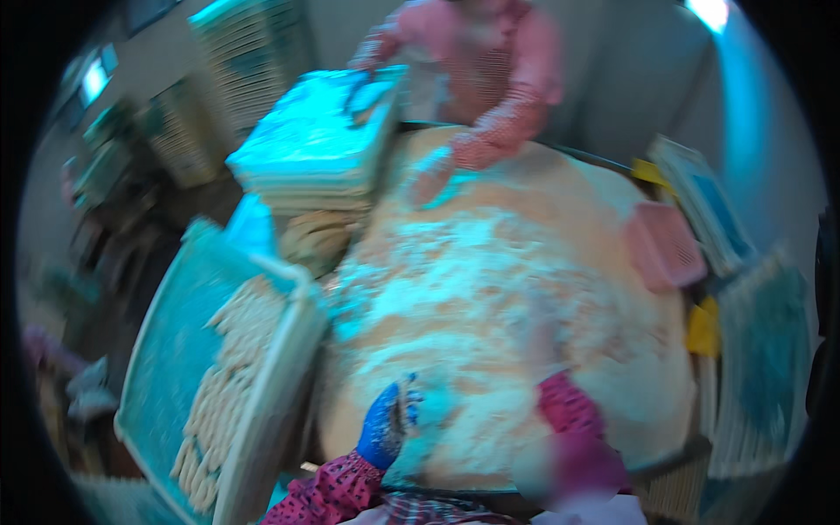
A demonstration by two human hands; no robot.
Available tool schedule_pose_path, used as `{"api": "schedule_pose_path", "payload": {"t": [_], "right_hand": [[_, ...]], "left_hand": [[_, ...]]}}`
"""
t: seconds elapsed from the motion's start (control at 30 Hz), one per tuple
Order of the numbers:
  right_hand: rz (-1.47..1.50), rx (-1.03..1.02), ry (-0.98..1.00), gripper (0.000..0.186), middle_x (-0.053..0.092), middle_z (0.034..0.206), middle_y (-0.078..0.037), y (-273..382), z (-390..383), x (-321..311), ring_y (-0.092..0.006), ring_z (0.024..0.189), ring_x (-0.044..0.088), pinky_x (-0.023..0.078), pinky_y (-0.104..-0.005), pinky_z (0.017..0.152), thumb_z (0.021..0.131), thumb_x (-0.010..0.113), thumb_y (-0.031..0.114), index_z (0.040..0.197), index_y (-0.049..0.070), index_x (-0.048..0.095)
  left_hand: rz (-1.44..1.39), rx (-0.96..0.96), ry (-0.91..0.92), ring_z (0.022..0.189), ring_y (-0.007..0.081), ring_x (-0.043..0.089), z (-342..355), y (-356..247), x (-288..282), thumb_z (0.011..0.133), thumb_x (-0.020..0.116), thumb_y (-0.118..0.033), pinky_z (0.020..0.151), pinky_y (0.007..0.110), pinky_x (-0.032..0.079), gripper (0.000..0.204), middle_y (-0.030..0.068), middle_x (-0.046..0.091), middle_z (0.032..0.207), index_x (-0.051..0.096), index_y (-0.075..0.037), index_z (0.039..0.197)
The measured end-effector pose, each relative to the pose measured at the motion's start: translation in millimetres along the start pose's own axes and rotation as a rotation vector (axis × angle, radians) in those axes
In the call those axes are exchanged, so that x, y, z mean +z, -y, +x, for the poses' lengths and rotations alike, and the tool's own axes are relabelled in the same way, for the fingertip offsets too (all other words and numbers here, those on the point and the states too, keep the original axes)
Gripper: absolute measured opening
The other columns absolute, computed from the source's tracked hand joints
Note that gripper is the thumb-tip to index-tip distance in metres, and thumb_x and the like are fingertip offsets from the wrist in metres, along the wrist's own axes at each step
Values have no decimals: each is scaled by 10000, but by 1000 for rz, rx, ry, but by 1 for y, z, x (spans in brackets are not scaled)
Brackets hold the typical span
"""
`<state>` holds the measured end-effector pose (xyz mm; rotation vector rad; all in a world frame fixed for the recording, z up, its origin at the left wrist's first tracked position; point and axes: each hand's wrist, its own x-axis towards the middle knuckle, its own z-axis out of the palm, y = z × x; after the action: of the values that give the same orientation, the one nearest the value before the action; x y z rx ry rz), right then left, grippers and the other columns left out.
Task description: The person repeatedly takes portions of dough from a large floured table, rolls them into long strips by hand, and places them into a white plastic tray. A coworker performs the same task across the table.
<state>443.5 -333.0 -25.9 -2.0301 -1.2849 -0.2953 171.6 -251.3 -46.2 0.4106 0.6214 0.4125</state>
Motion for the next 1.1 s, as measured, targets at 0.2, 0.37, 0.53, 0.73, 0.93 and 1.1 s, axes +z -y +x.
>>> {"api": "schedule_pose_path", "payload": {"t": [0.2, 0.37, 0.53, 0.73, 0.93, 1.1], "right_hand": [[-289, -64, 90, 153, 603, 890, -147, -113, 7, 0, -348, 910, 566, 451, -423, 794, 727, 573, 11, 873, 39, 607], [-256, 41, 93, 170, 582, 840, -137, -102, 13, 21, -329, 821, 562, 447, -407, 716, 699, 593, -11, 857, 51, 587], [-235, 134, 123, 168, 588, 862, -142, -90, 23, 10, -342, 850, 557, 448, -422, 739, 690, 605, -10, 843, 45, 565], [-4, 327, 9, 142, 583, 773, -65, -93, 26, -4, -201, 730, 581, 466, -326, 654, 736, 625, 20, 867, 47, 577], [124, 396, -170, 87, 556, 752, -25, -34, -14, -29, -153, 713, 545, 449, -293, 662, 774, 647, 69, 835, 62, 586], [257, 137, 389, 332, 586, 936, -85, 52, -102, -16, -266, 919, 571, 466, -379, 784, 604, 739, 80, 913, 104, 618]], "left_hand": [[-48, 542, -100, 735, 157, 531, -62, -128, -4, 972, 424, -368, 652, 282, 459, 405, 74, 569, 928, 484, -46, 1210], [824, 792, -773, 989, 178, 537, -137, -278, -181, 951, 435, -448, 858, 353, 440, 496, 110, 579, 1146, 527, -51, 1234], [944, 456, -658, 1118, 213, 521, -169, -288, -262, 950, 431, -445, 977, 366, 380, 513, 105, 582, 1203, 509, -69, 1290], [1054, 302, -581, 1212, 216, 458, -177, -284, -212, 948, 428, -418, 1030, 380, 330, 495, 107, 507, 1314, 511, -73, 1293], [1162, 524, -487, 1256, 264, 407, -167, -255, -180, 961, 449, -267, 1064, 414, 295, 486, 126, 392, 1403, 358, -50, 1387], [1189, 812, -216, 1284, 278, 373, -89, -167, -96, 939, 477, -303, 1073, 397, 280, 523, 151, 380, 1400, 366, -36, 1375]]}}
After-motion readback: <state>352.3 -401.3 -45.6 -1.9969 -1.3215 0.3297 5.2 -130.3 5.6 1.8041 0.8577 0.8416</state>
